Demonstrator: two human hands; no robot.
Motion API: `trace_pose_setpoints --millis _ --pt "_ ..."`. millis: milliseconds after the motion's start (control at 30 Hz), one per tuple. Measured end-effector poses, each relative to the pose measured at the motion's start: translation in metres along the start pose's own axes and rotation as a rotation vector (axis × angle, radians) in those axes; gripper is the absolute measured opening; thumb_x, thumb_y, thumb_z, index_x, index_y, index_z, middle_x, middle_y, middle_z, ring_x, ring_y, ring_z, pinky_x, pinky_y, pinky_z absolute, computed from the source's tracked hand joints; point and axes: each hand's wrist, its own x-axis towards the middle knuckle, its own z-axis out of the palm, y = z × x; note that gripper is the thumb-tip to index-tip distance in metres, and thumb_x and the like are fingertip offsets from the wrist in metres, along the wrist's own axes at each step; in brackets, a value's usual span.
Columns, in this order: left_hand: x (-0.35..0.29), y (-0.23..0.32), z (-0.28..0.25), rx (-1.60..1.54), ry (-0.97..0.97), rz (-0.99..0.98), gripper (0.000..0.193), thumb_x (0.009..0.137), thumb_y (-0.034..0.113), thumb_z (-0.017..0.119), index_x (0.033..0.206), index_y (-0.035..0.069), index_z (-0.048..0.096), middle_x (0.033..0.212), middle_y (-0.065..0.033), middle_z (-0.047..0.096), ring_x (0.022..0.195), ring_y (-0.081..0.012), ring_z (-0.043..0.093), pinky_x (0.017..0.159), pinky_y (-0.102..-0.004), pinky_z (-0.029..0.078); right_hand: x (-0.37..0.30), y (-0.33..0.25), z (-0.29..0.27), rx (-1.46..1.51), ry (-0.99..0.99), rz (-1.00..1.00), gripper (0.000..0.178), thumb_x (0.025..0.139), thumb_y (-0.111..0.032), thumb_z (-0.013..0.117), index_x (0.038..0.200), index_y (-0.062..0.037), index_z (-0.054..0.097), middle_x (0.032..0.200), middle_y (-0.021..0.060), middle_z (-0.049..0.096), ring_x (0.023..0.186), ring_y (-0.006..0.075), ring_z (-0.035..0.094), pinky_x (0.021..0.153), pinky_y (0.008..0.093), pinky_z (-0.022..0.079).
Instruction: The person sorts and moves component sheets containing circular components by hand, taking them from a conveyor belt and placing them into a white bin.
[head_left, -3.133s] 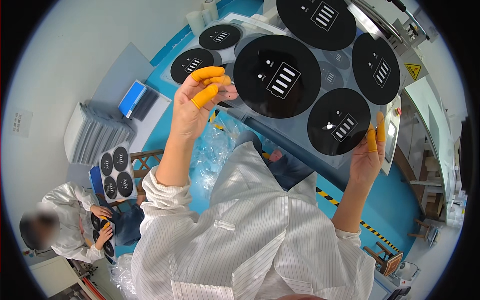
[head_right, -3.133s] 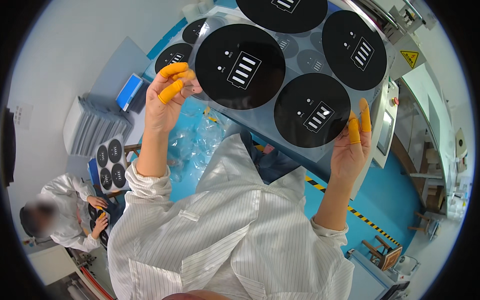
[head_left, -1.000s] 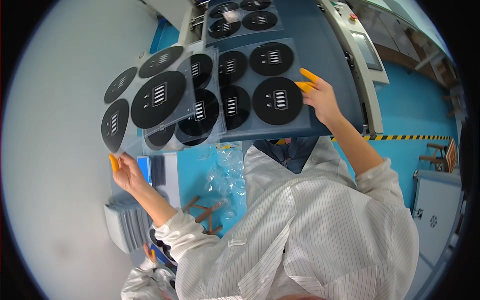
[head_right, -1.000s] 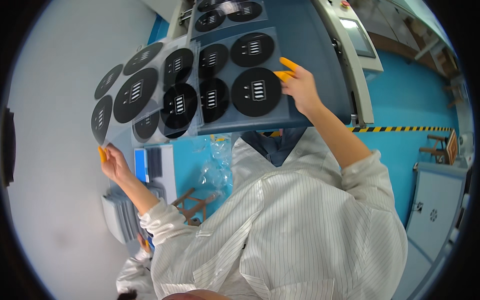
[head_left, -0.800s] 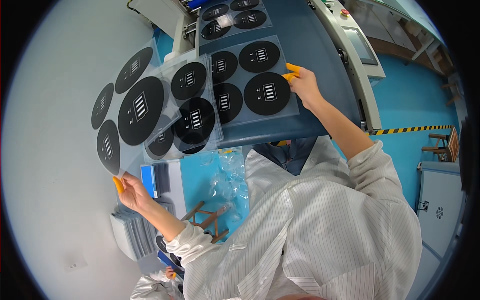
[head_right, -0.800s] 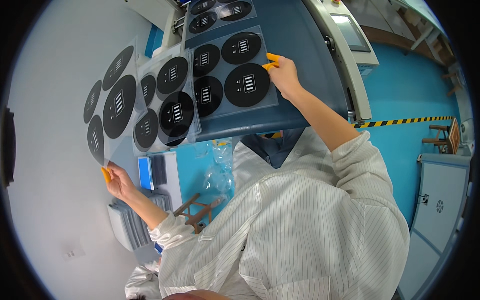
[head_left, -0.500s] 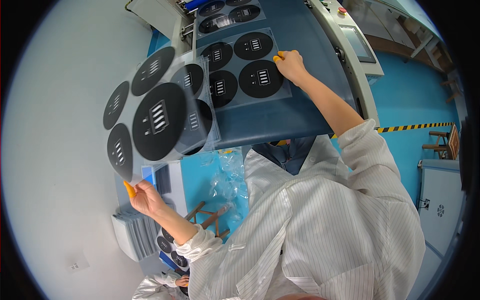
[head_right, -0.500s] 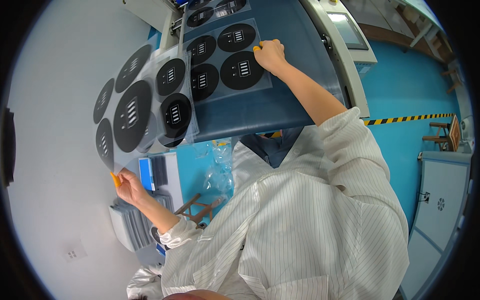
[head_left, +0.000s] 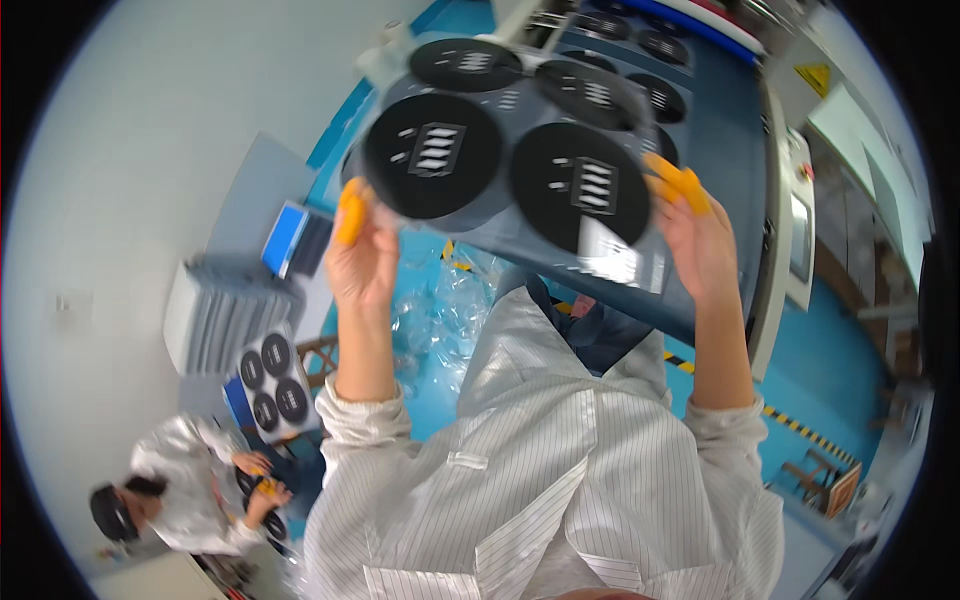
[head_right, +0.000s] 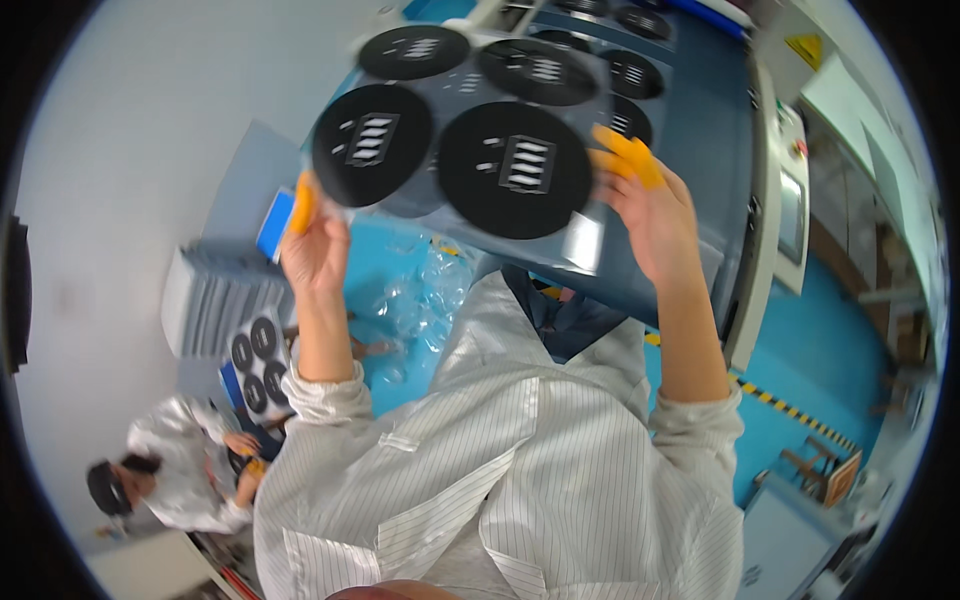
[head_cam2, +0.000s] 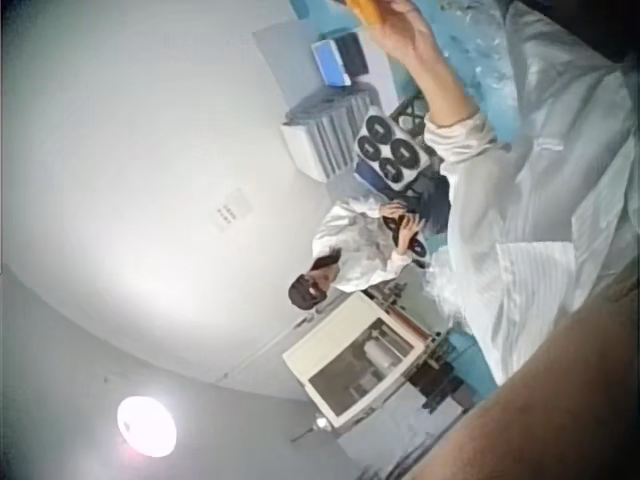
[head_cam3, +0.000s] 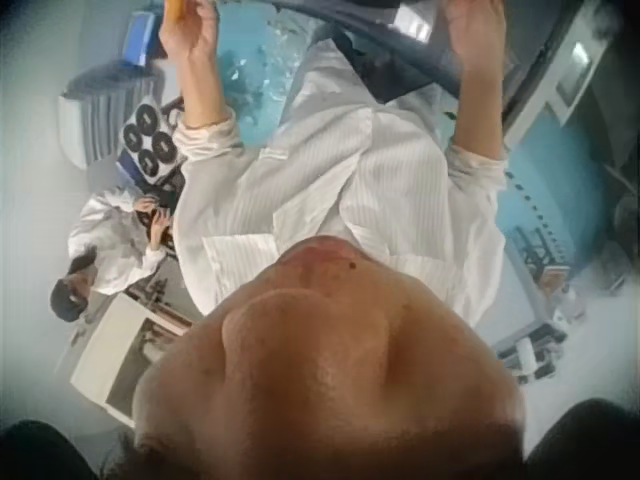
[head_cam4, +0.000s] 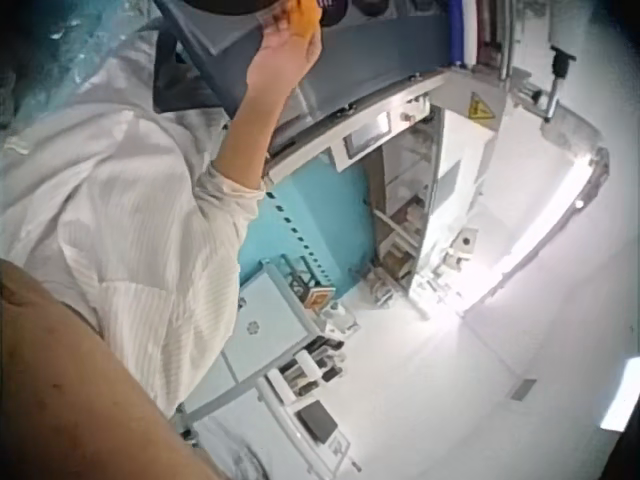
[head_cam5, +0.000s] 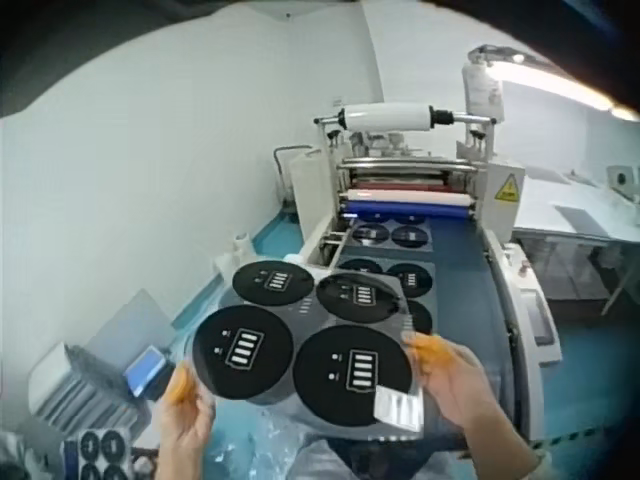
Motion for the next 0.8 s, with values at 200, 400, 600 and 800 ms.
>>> trace_pose_setpoints --millis 200,400,600,800 --pt "-0.013 -0.025 0.008 0.431 -0.117 -0.021 0.024 0.087 0.014 0.047 0.108 0.002 0.049 0.099 -0.0120 0.056 0.086 -0.0210 0.058 0.073 -0.0339 0.050 -0.007 -0.001 -0.039 0.172 -0.009 -0.118 0.036 0.087 -0.009 0.044 0.120 0.0044 0.041 0.110 0.0146 0.053 0.096 0.0140 0.055 0.071 0.0177 0.050" --pt "0.007 0.002 -0.007 0.945 -0.069 0.098 0.019 0.086 0.008 0.047 0.102 -0.001 0.052 0.086 -0.0079 0.059 0.068 -0.0109 0.052 0.065 -0.0236 0.045 -0.031 -0.012 -0.091 0.258 0.013 -0.165 0.041 0.085 -0.004 0.039 0.124 0.0071 0.034 0.125 0.0181 0.042 0.110 0.0239 0.048 0.094 0.0313 0.042" --pt "0.060 0.072 -0.080 1.735 0.432 0.414 0.020 0.078 0.009 0.050 0.094 -0.002 0.059 0.081 -0.0121 0.061 0.068 -0.0183 0.056 0.061 -0.0285 0.045 -0.054 -0.012 -0.176 0.349 0.003 -0.105 0.033 0.086 -0.003 0.037 0.116 0.0068 0.043 0.115 0.0169 0.050 0.105 0.0232 0.052 0.082 0.0279 0.050" --pt "0.074 0.076 -0.084 2.051 0.484 0.343 0.025 0.075 0.016 0.056 0.093 -0.002 0.060 0.084 -0.0177 0.062 0.074 -0.0285 0.060 0.067 -0.0352 0.047 -0.076 -0.006 -0.183 0.191 0.263 -0.131 0.029 0.089 -0.006 0.037 0.112 0.0051 0.048 0.111 0.0161 0.053 0.099 0.0219 0.055 0.078 0.0272 0.051"
